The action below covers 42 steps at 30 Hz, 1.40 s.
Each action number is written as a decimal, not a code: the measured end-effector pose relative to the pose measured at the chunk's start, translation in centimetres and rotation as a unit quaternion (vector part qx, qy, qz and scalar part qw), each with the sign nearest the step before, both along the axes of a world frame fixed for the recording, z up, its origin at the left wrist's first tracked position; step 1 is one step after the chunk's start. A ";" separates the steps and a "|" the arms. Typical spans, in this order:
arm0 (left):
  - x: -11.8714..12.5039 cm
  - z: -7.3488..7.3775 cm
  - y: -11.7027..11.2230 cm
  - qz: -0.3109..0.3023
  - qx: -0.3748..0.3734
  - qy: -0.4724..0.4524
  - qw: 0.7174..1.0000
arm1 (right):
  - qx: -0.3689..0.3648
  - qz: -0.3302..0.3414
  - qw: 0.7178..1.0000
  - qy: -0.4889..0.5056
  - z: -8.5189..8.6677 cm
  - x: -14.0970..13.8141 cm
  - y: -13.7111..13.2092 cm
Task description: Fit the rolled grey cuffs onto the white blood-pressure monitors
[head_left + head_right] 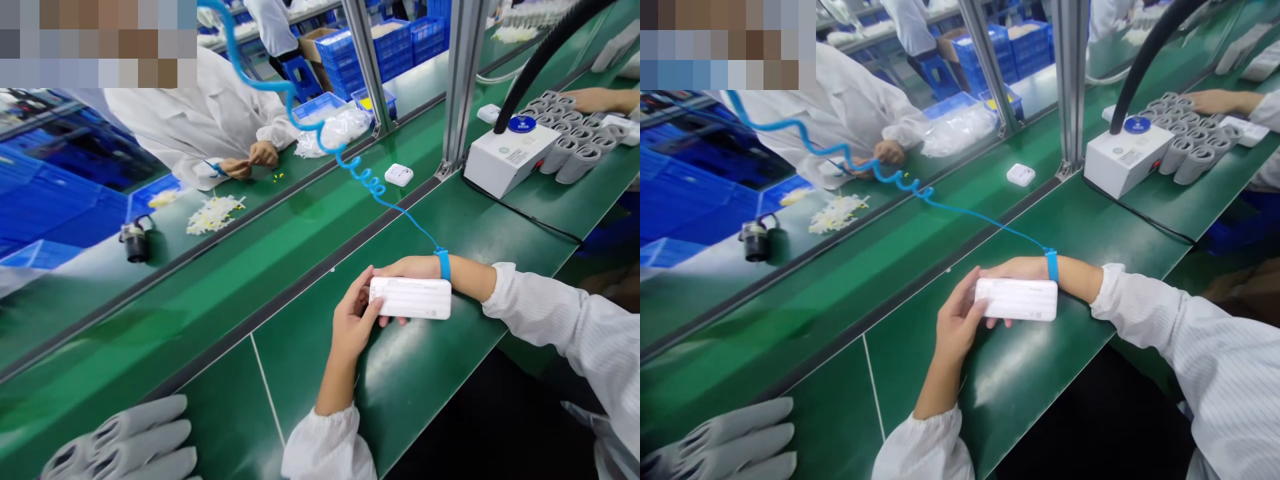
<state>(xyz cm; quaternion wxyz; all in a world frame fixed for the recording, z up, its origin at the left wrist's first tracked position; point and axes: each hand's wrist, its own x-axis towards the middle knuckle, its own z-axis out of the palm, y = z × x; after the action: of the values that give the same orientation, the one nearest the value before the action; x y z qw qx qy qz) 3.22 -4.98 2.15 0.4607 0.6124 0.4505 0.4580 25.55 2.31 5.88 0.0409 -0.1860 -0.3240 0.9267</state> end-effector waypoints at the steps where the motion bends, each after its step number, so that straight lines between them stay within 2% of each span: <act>1: -0.1 -0.1 0.0 0.000 -0.003 0.002 1.000 | -0.004 0.001 1.000 0.011 -0.2 -0.1 0.1; 5: -0.2 0.0 -0.2 -0.002 -0.006 0.008 1.000 | -0.013 -0.008 0.999 0.045 -0.5 -0.5 0.2; 11: -0.1 0.9 -0.3 -0.028 -0.058 -0.011 0.998 | 0.002 -0.030 0.999 0.023 -0.9 -0.3 0.1; 13: -0.2 1.0 -0.2 -0.018 -0.065 -0.027 0.997 | 0.011 -0.034 0.999 0.017 -1.1 -0.2 0.1; 16: -0.4 0.7 -0.1 0.006 -0.067 -0.090 0.994 | 0.041 -0.046 0.997 0.041 -1.5 -0.3 0.0; 20: -0.2 0.1 -0.3 0.020 -0.078 -0.206 0.975 | 0.095 -0.059 0.987 0.112 -1.7 -0.6 0.0; 25: -0.2 -0.2 -0.3 0.004 -0.033 -0.227 0.973 | 0.084 -0.062 0.981 0.164 -1.7 -0.6 -0.1; 28: -0.5 -0.2 -0.1 -0.002 -0.004 -0.174 0.985 | 0.083 -0.057 0.987 0.123 -1.8 -0.6 -0.6; 33: -0.4 -0.2 0.0 0.006 0.014 -0.078 0.997 | 0.148 -0.146 0.977 0.043 -2.3 -1.2 -1.1; 38: -0.2 0.2 0.2 0.066 -0.066 -0.160 0.983 | 0.141 -0.146 0.979 0.009 -2.9 -0.9 -0.8; 42: 0.0 0.5 0.5 0.094 -0.075 -0.180 0.976 | 0.146 -0.139 0.979 0.006 -2.8 -0.7 -0.7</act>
<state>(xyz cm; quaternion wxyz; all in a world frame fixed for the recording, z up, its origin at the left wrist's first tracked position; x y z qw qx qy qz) 3.19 -4.51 2.63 0.5337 0.4382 0.4491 0.5669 24.89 1.63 3.12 0.1981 -0.2158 -0.4269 0.8555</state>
